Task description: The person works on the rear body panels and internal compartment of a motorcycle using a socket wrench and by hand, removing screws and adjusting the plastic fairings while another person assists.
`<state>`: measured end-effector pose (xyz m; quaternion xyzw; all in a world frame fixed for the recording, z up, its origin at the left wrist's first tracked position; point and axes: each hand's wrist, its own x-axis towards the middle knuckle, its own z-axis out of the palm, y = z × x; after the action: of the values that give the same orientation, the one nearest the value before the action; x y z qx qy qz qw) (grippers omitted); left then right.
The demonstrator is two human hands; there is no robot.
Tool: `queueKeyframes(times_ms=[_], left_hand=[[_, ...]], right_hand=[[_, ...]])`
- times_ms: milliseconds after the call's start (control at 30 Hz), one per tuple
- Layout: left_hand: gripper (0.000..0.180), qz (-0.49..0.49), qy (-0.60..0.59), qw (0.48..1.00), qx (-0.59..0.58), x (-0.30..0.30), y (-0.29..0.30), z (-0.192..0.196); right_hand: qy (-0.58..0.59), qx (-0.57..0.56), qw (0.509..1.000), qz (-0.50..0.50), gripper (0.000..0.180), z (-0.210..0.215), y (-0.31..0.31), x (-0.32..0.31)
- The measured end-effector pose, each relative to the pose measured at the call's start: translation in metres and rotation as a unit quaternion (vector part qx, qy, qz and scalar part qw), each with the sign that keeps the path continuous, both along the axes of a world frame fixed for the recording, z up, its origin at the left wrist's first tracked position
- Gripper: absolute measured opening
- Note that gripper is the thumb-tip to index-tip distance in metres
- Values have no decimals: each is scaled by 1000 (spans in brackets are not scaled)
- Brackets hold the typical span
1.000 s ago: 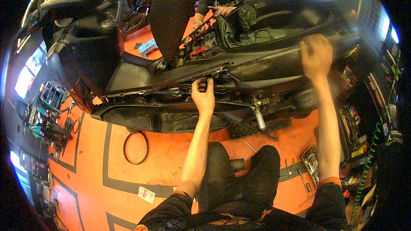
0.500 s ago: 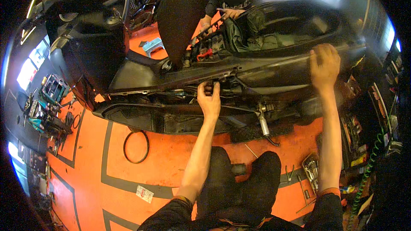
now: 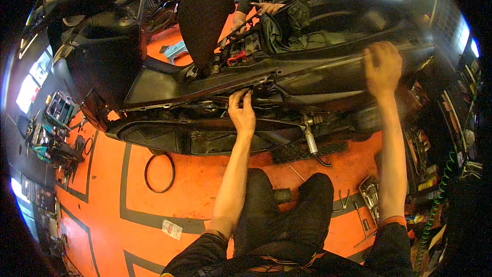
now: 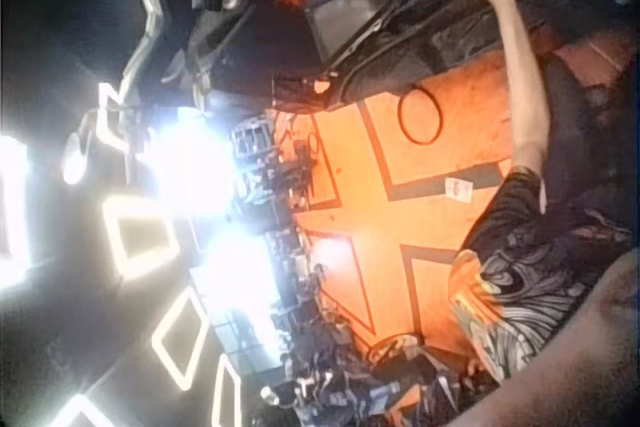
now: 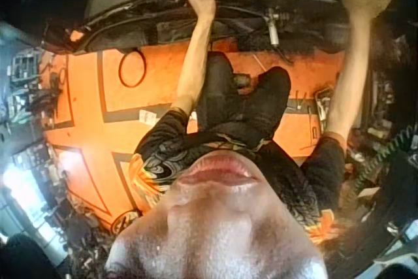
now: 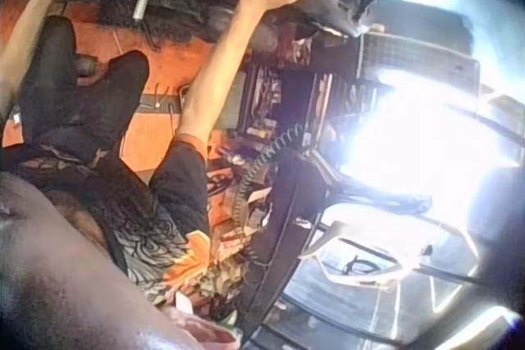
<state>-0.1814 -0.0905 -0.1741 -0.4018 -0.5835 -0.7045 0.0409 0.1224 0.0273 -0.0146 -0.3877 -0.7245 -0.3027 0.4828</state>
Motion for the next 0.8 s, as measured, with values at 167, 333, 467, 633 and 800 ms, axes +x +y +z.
queueKeyframes(times_ms=[167,333,467,633,800], left_hand=[[20,-37,-154,981,-109,15,-3,9],[22,-19,-47,999,-12,0,1,-4],[19,-27,-143,986,-83,12,-1,4],[27,4,-14,1000,17,-5,5,-11],[20,-32,-87,993,-77,7,0,-1]], right_hand=[[4,8,1000,-12,23,-1,1,4],[4,1,1000,-6,22,0,-3,-1],[-1,-4,1000,-11,23,-1,0,3],[9,4,1000,-6,24,-3,1,-2],[10,0,1000,3,23,0,-2,0]])
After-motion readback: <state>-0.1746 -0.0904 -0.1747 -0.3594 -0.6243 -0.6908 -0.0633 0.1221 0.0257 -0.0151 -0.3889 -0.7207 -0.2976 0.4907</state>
